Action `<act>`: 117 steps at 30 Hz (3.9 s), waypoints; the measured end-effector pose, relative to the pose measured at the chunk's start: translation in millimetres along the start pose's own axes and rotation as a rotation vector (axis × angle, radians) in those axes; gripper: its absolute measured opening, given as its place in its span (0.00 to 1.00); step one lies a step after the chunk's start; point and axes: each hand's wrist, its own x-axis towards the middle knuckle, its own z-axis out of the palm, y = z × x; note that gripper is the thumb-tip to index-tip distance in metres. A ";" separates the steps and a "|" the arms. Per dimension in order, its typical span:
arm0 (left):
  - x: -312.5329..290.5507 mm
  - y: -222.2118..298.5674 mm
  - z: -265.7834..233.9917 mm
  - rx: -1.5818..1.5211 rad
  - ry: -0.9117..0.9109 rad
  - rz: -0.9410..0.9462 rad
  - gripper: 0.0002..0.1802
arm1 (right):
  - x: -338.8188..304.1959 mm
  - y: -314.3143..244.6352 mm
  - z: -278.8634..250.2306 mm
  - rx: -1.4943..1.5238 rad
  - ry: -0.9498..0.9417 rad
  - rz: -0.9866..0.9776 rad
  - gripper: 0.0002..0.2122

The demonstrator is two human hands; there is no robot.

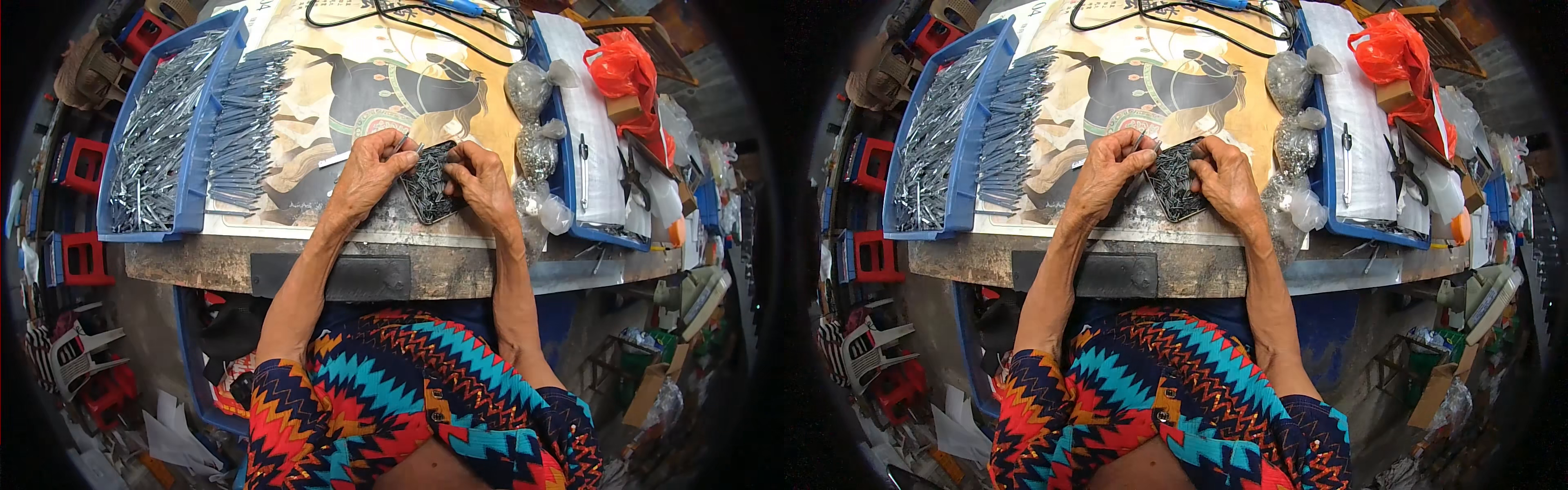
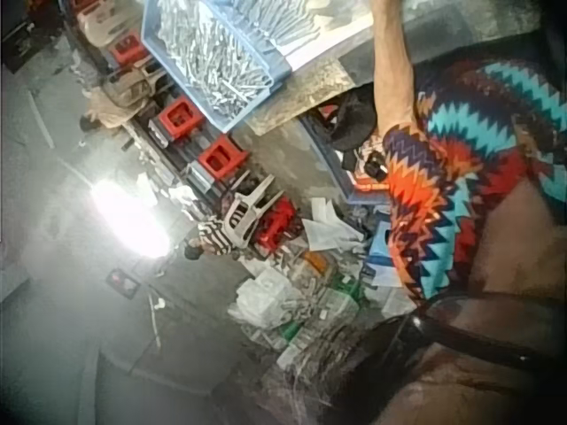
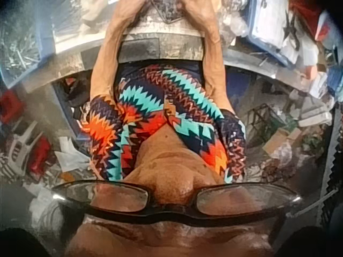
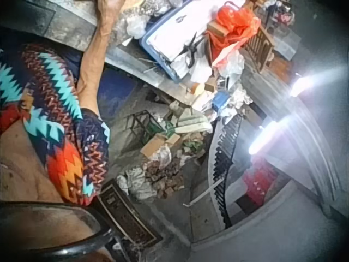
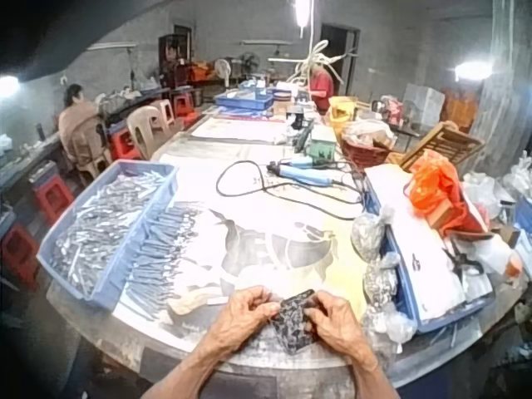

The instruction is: Assembling small metal components at a workbench in a fabrication setting.

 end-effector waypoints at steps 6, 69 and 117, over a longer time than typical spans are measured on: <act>-1.9 4.6 2.1 -0.076 -0.016 -0.023 0.15 | 3.1 17.8 -1.9 -0.215 0.039 -0.235 0.05; -0.8 4.5 12.4 0.123 -0.003 0.094 0.06 | 6.8 -0.7 20.3 0.851 -0.023 -0.047 0.06; 9.7 0.6 -49.6 0.950 0.392 0.055 0.15 | 7.5 18.9 18.1 -0.801 0.083 -0.547 0.06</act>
